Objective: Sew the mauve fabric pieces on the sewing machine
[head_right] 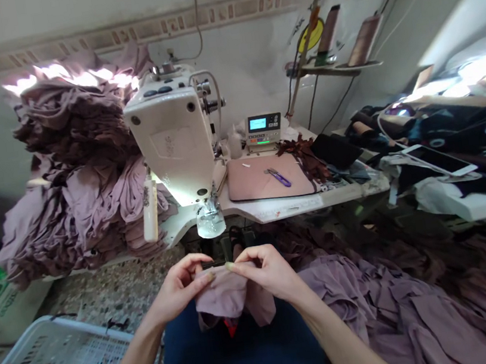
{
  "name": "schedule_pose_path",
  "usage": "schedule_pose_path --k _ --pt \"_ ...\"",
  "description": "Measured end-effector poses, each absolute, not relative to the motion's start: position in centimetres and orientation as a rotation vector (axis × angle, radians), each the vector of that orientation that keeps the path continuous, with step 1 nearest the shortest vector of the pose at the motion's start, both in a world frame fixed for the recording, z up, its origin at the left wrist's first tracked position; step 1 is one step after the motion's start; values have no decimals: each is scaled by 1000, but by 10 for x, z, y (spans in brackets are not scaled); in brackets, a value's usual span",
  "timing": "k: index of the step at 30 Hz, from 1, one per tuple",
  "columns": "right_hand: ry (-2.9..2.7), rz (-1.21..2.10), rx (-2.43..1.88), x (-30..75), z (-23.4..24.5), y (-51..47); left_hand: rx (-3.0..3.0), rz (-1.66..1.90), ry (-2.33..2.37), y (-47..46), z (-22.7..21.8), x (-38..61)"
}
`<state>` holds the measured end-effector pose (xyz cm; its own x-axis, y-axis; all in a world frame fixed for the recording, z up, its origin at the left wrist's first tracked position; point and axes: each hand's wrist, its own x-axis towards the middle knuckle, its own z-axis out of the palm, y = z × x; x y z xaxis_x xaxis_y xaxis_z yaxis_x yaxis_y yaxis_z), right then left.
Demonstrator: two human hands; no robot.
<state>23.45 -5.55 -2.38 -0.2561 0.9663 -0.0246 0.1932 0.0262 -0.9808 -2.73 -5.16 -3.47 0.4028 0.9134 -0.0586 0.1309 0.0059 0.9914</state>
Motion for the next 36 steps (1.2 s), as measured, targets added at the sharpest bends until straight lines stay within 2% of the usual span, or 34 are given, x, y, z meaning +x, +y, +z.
schedule_pose_path --k 3,7,11,24,36 --pt "-1499 1258 -1220 226 -19 -53 1619 914 1004 -45 -27 -29" --pt "-1550 967 -1190 219 0 -55 1943 968 1032 -35 -14 -28" --pt "-1550 723 -1157 215 11 -51 1875 1040 1055 -27 -3 -22" --pt "-1305 917 -1221 220 0 -13 1374 1144 1241 -11 -3 -5" --pt "-1328 750 -1261 226 -3 16 1279 1287 1120 23 2 8"
